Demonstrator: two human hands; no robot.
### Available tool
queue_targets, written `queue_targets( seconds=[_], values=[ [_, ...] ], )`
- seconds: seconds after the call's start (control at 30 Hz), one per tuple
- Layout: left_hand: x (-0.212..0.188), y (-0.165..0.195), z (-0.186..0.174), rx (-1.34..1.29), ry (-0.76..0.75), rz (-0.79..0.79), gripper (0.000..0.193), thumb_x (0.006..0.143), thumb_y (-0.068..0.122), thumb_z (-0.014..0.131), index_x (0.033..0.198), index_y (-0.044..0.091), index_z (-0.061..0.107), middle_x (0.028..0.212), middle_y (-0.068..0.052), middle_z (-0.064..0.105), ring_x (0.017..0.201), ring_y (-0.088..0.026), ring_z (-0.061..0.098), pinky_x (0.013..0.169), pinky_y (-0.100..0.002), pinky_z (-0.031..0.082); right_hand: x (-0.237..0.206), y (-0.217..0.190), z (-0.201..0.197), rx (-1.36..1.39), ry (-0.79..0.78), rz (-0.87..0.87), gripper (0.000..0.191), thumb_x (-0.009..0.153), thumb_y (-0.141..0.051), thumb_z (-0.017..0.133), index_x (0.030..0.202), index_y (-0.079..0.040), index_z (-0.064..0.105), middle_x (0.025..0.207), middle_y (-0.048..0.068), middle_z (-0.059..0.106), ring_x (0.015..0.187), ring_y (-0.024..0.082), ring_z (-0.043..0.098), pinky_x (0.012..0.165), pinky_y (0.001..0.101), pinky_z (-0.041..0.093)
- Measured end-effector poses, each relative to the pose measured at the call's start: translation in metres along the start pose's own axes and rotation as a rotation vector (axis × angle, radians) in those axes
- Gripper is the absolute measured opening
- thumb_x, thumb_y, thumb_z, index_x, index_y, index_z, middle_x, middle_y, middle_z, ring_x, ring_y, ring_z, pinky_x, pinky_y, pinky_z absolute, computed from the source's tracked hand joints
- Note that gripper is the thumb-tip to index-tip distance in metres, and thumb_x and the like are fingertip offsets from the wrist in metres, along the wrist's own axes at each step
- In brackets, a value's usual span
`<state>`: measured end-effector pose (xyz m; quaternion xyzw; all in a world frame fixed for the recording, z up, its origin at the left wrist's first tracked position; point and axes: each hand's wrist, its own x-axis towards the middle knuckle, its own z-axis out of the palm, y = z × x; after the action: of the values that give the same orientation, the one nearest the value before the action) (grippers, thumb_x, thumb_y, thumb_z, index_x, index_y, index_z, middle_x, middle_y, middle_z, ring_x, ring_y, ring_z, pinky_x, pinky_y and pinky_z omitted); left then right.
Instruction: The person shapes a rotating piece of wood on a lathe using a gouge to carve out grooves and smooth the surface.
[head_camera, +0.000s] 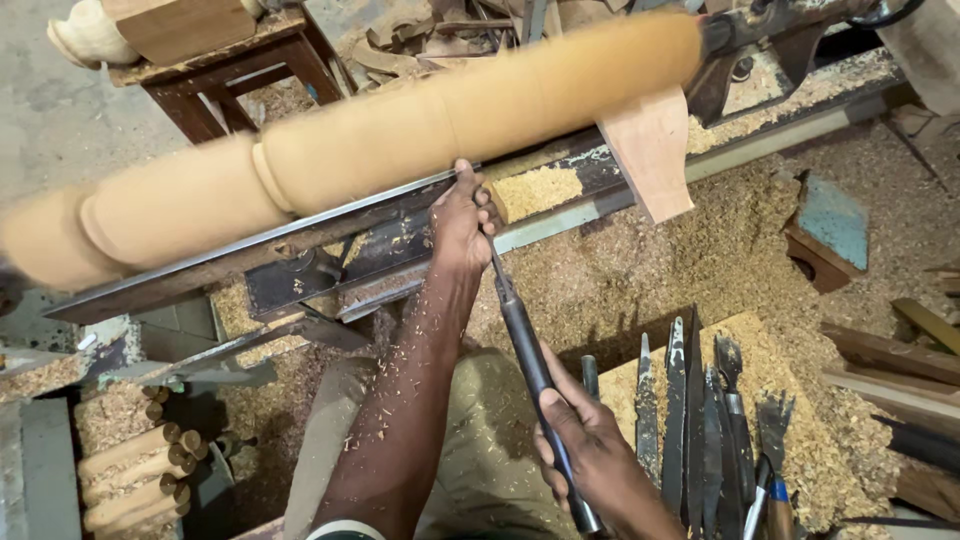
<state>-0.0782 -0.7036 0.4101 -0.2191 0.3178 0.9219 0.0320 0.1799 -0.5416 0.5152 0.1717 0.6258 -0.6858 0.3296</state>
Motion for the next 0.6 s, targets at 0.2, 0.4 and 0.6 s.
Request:
queue_targets(
  seconds=[0.2,0.4,0.6],
  values=[
    [0.001,0.004,0.003,-0.019,0.025,0.001,0.040,0.095,0.040,0.069,0.097,0.002,0.060,0.061,-0.001,0.051,0.043,-0.008,0.042,0.034,-0.024,0.032,-0.002,-0.009,0.005,-0.053,0.052,0.068,0.073,0.097,-0.039,0.047,0.166,-0.046,0.023,0.062,0.004,0.057,0.038,0.012,0.047,0.034,0.0276,0.044],
    [0.004,0.004,0.003,-0.028,0.025,0.000,0.038,0.095,0.040,0.070,0.094,0.003,0.058,0.062,-0.001,0.051,0.043,-0.008,0.043,0.034,-0.025,0.032,-0.006,-0.020,0.009,-0.013,0.048,0.076,0.072,0.098,-0.043,0.053,0.165,-0.049,0.026,0.062,0.004,0.054,0.037,0.012,0.045,0.032,0.0290,0.043],
    [0.006,0.005,0.002,-0.061,0.007,-0.002,0.038,0.096,0.039,0.069,0.084,0.007,0.052,0.062,-0.002,0.051,0.043,-0.009,0.043,0.035,-0.026,0.032,-0.005,-0.025,0.011,-0.014,0.062,0.107,0.072,0.097,-0.043,0.053,0.164,-0.050,0.027,0.062,0.004,0.054,0.037,0.012,0.045,0.032,0.0296,0.043]
  ],
)
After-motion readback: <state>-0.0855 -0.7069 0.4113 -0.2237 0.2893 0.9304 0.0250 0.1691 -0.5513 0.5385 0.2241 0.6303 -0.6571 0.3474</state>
